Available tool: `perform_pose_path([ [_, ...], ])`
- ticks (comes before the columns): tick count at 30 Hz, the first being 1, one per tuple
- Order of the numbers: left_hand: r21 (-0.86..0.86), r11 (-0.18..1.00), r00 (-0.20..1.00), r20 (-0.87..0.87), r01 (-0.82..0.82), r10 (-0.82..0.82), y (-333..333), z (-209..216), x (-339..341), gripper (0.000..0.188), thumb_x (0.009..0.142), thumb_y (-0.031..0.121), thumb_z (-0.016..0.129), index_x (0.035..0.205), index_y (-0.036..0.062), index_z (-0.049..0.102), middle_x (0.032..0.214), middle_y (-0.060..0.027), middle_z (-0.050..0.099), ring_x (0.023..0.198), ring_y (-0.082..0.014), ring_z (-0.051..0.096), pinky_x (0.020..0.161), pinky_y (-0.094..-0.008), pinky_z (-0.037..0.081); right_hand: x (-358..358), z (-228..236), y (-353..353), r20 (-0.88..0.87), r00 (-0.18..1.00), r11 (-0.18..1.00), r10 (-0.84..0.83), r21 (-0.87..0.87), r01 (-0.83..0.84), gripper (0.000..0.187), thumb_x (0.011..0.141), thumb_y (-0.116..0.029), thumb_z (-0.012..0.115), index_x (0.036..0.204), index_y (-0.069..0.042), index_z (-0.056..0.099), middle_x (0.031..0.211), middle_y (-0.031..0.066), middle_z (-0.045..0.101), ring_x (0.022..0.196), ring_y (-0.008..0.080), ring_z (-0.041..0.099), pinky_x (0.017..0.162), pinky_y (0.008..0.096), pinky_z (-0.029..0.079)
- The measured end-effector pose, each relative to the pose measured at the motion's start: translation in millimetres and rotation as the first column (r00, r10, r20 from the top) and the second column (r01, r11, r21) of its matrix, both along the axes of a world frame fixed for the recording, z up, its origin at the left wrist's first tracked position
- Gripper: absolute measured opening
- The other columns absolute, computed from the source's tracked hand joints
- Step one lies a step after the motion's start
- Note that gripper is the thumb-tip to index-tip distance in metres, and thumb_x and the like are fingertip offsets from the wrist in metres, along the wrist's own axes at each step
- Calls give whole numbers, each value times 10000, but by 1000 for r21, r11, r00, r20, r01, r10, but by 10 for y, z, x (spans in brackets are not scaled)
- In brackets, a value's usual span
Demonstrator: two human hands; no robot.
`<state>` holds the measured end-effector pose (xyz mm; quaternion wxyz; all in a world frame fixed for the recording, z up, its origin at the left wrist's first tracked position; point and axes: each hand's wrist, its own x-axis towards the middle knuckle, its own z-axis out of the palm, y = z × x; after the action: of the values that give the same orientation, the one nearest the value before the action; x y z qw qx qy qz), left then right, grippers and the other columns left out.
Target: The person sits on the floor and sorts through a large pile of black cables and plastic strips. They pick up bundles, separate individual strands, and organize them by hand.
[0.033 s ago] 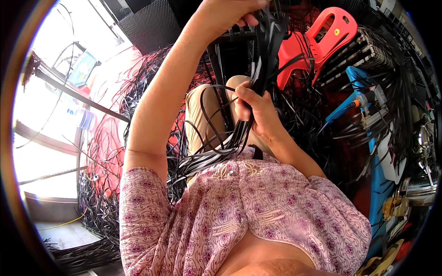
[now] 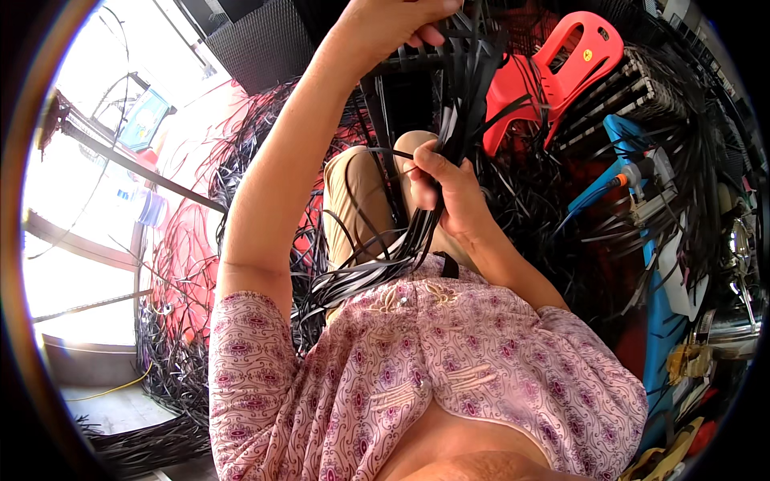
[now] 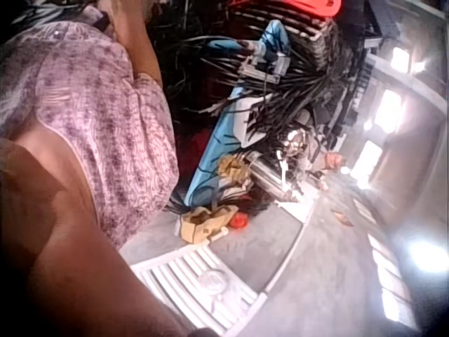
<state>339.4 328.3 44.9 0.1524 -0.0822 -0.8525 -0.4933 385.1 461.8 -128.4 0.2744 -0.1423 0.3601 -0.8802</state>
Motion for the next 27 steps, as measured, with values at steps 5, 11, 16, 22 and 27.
perform_pose_path([
  [5,35,997,998,14,-66,66,-240,-181,-71,198,899,217,658,823,34,641,639,-25,632,530,-60,557,503,-197,432,-72,-88,-6,-93,995,999,-27,22,29,239,872,-218,687,843,-7,579,759,120,623,491,107,488,436,247,367],
  [11,185,981,999,4,-52,52,-631,-577,-186,234,888,232,675,978,17,683,723,3,644,605,-50,590,565,-177,463,-63,-85,-33,-4,998,991,-67,-115,66,150,905,-182,649,929,-57,570,865,110,625,519,92,467,460,235,358],
  [16,280,960,998,-61,-16,35,-674,-670,-93,211,905,180,651,1009,-3,666,774,-26,656,643,-74,610,588,-196,494,-72,-82,-18,20,1000,988,21,-154,-17,206,897,-257,673,823,-126,531,684,-37,441,493,43,366,458,204,311],
  [22,161,975,988,29,-151,149,-487,-459,66,161,933,174,615,852,35,622,668,-53,657,547,-93,587,509,-209,453,-107,-194,-22,-63,996,960,68,-269,-83,387,871,-520,629,855,-146,531,647,-74,375,475,30,304,439,197,253],
  [27,228,971,996,-34,-76,86,-530,-536,49,133,938,157,601,887,36,624,686,-40,643,558,-89,585,533,-210,476,-89,-170,-44,53,998,947,46,-319,-27,406,896,-541,580,886,-140,518,667,-56,392,498,44,321,454,209,275],
])
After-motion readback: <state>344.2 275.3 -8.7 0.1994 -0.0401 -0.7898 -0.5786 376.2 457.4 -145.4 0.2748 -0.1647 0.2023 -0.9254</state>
